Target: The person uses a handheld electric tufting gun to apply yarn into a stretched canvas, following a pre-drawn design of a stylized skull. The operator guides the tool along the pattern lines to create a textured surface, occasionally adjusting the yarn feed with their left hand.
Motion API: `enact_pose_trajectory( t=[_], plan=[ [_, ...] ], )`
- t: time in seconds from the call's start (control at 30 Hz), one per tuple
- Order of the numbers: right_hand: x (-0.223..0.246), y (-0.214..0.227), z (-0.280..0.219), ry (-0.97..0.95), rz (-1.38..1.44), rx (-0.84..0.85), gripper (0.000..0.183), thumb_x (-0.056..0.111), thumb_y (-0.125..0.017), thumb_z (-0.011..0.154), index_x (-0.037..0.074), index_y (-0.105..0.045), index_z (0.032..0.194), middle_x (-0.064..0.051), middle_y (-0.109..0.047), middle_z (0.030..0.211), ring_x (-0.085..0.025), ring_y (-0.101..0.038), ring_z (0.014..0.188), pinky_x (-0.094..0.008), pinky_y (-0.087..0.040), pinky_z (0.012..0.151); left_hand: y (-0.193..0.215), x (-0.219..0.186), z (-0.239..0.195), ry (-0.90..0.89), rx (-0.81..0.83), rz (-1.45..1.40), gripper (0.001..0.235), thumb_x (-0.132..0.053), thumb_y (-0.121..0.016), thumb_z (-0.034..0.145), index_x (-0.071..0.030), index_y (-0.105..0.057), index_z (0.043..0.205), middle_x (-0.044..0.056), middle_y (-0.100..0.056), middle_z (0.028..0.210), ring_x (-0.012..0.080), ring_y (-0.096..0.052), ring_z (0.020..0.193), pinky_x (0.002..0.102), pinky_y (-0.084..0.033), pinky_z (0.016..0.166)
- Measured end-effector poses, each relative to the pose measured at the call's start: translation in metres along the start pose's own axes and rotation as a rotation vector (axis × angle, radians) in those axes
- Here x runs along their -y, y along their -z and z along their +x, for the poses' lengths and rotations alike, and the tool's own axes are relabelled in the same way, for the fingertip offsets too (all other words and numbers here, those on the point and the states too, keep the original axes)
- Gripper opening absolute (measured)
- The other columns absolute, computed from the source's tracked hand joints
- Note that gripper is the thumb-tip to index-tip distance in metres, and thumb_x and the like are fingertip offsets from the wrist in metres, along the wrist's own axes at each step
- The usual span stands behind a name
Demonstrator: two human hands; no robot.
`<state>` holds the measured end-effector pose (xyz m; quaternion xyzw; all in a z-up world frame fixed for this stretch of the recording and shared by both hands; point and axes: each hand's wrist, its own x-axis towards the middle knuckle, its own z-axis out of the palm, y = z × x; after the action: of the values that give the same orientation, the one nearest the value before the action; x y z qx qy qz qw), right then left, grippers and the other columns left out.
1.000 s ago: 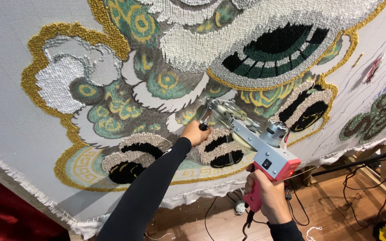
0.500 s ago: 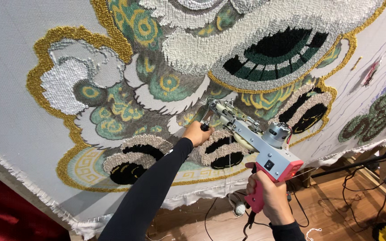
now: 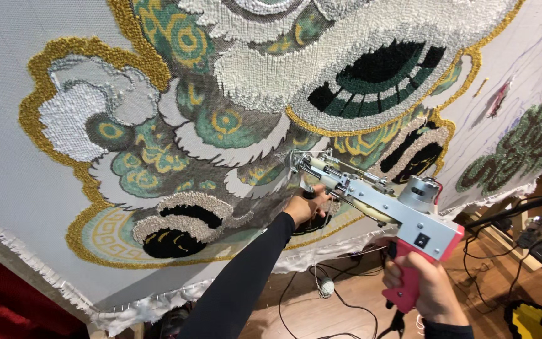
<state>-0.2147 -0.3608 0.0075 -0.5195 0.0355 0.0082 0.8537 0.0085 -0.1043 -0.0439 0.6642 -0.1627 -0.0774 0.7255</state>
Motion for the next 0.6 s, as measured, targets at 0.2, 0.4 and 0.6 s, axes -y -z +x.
enact_pose_trajectory(
  t=[0.2,0.4,0.6],
  plan=[
    [0.012,0.026,-0.018,0.016,-0.057,0.021,0.036,0.014,-0.054,0.079,-0.004,-0.056,0.11,-0.009,-0.046,0.061,-0.022,-0.045,0.051,-0.039,-0.04,0.05,-0.025,-0.034,-0.036,-0.003,0.064,0.122,0.025,-0.027,-0.069,0.099,-0.004,-0.078,0.105,0.008,-0.074,0.084,0.0115,-0.066,0.058,0.029,-0.05,0.053],
    [0.005,0.021,-0.028,0.033,-0.024,0.064,0.039,0.014,-0.054,0.078,-0.007,-0.057,0.111,-0.008,-0.045,0.061,-0.021,-0.044,0.051,-0.039,-0.04,0.051,-0.023,-0.043,-0.05,-0.002,0.091,0.174,0.03,-0.029,-0.069,0.097,-0.001,-0.078,0.106,0.003,-0.077,0.091,0.0094,-0.065,0.056,0.028,-0.053,0.055],
    [-0.008,0.019,-0.022,0.016,-0.045,-0.003,0.026,0.011,-0.055,0.082,-0.002,-0.049,0.103,-0.011,-0.047,0.064,-0.024,-0.047,0.054,-0.043,-0.044,0.054,-0.013,-0.036,-0.063,0.138,0.12,0.069,0.033,-0.035,-0.069,0.096,-0.009,-0.075,0.114,0.002,-0.079,0.092,0.0059,-0.051,0.048,0.025,-0.046,0.046]
  ],
)
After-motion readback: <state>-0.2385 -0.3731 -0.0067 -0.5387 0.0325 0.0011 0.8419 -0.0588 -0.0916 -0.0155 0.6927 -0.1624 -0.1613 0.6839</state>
